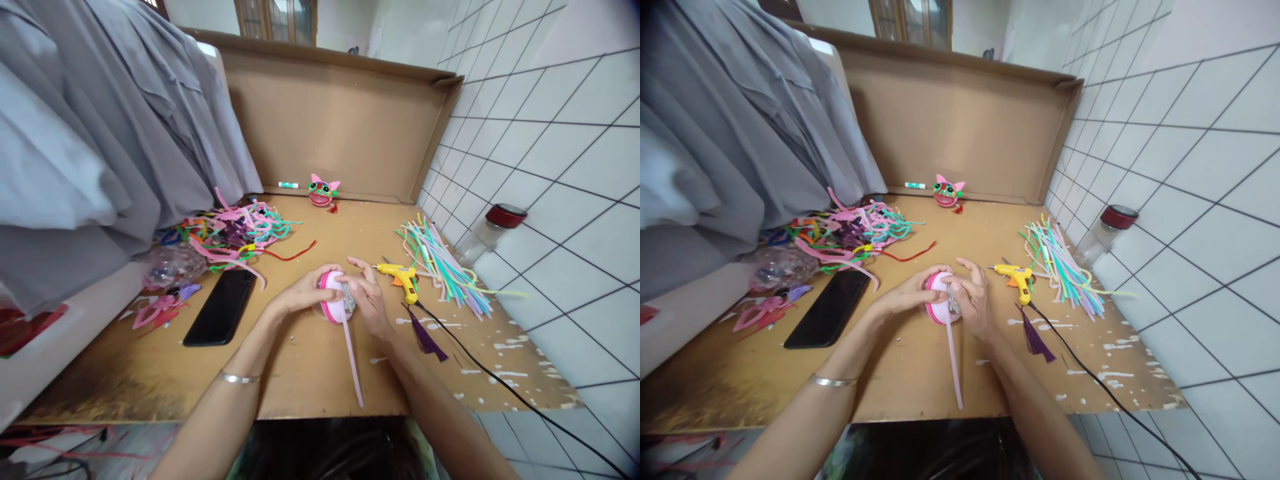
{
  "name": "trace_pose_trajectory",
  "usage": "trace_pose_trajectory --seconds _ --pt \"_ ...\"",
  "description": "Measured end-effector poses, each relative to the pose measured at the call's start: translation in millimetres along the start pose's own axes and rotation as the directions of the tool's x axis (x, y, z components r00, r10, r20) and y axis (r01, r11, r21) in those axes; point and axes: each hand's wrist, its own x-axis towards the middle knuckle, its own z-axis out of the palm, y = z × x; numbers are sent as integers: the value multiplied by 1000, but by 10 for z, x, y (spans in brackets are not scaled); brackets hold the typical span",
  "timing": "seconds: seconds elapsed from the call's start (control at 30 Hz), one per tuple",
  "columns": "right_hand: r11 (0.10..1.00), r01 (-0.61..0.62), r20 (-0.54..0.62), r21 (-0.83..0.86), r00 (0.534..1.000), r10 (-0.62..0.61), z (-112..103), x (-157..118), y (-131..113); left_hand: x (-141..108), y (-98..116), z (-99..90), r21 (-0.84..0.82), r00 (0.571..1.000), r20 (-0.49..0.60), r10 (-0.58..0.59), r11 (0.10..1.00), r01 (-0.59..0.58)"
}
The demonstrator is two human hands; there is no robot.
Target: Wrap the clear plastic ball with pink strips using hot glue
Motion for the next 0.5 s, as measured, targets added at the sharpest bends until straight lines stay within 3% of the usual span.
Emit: trace_pose_trajectory --seconds 0.27,0.5 --pt "997 -48 -30 -62 999 46 15 24 99 13 3 20 59 1000 -10 26 998 -26" --pt "999 -47 -51 -7 998 47 16 40 127 24 43 45 113 1000 3 17 993 -17"
